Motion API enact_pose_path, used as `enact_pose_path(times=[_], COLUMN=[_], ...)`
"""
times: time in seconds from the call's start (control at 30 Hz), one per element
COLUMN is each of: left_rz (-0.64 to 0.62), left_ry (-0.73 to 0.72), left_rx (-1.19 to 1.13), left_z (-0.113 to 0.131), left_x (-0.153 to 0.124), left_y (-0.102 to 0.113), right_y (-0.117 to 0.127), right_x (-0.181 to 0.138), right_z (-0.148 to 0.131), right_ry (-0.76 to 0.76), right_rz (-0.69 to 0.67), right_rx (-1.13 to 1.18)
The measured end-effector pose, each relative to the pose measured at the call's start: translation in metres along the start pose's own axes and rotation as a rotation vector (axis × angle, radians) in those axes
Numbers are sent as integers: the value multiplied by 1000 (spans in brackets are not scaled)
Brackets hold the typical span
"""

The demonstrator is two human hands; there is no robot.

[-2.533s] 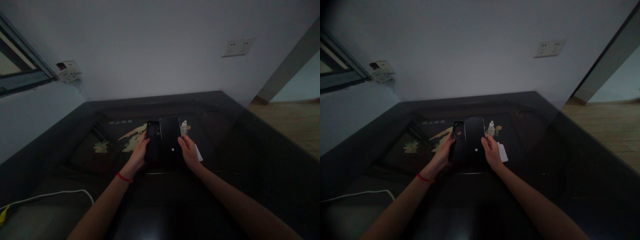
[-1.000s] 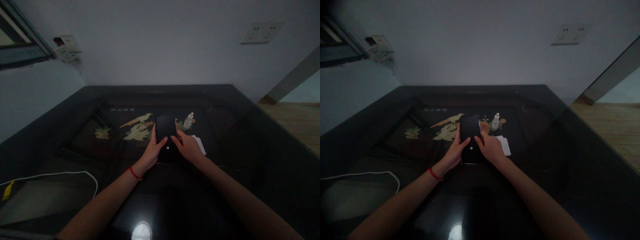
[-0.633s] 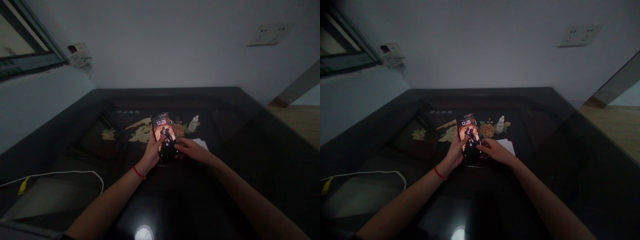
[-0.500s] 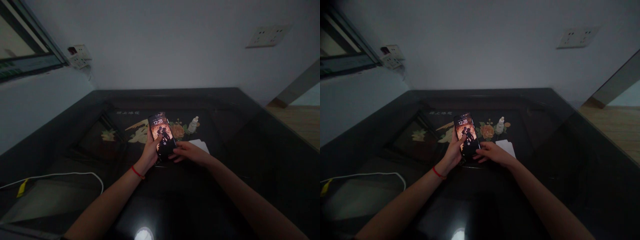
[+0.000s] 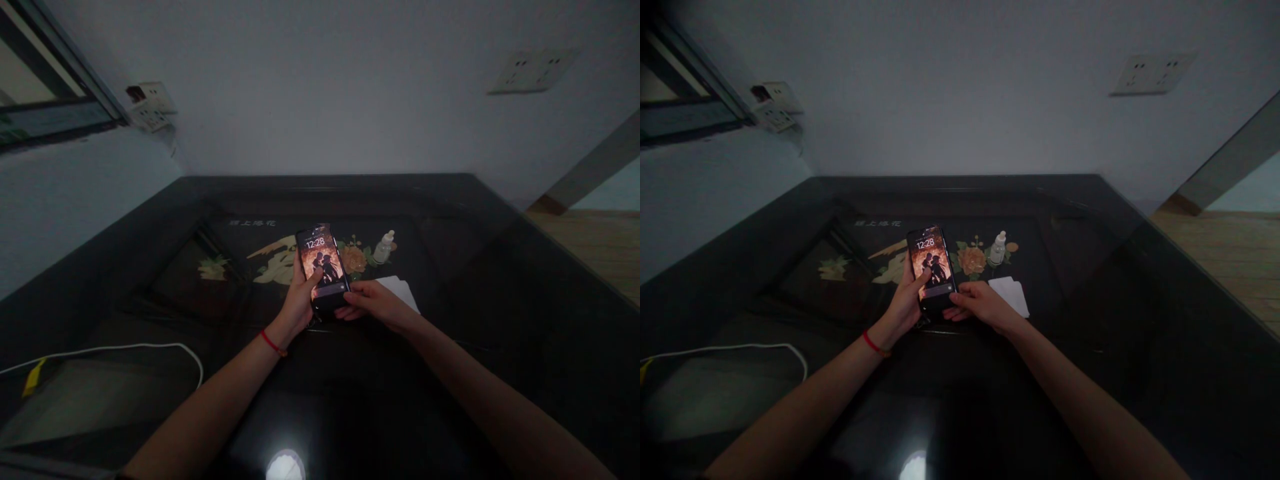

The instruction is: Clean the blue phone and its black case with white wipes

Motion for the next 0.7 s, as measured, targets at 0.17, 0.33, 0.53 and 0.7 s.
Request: enact_pose_path(times=[0.17,0.33,0.53,0.7], left_rz=[5,18,-79,-146], left_ry=[7,14,72,243], left_rx=[-7,3,41,128], left_z=[-2,-3,-6,-23], left_x=[1,0,-5,-15], left_y=[1,2,-10,-23], right_y=[-1,0,17,41], right_x=[2,0,-5,-3], right_z=[6,4,-22,-46], right_ry=[-12,-39,-26,180], right_rz=[63,70,51,310], right_rx=[-14,-42,-92,-80])
Point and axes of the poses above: each hand's wrist, its own x-axis towards the middle knuckle, its own y-axis out of the back of the hand, z = x × y, the point moved 6 cm from there along x, towards the middle knuckle, and after that the axes turned 11 degrees about y, right-handed, at the moved point
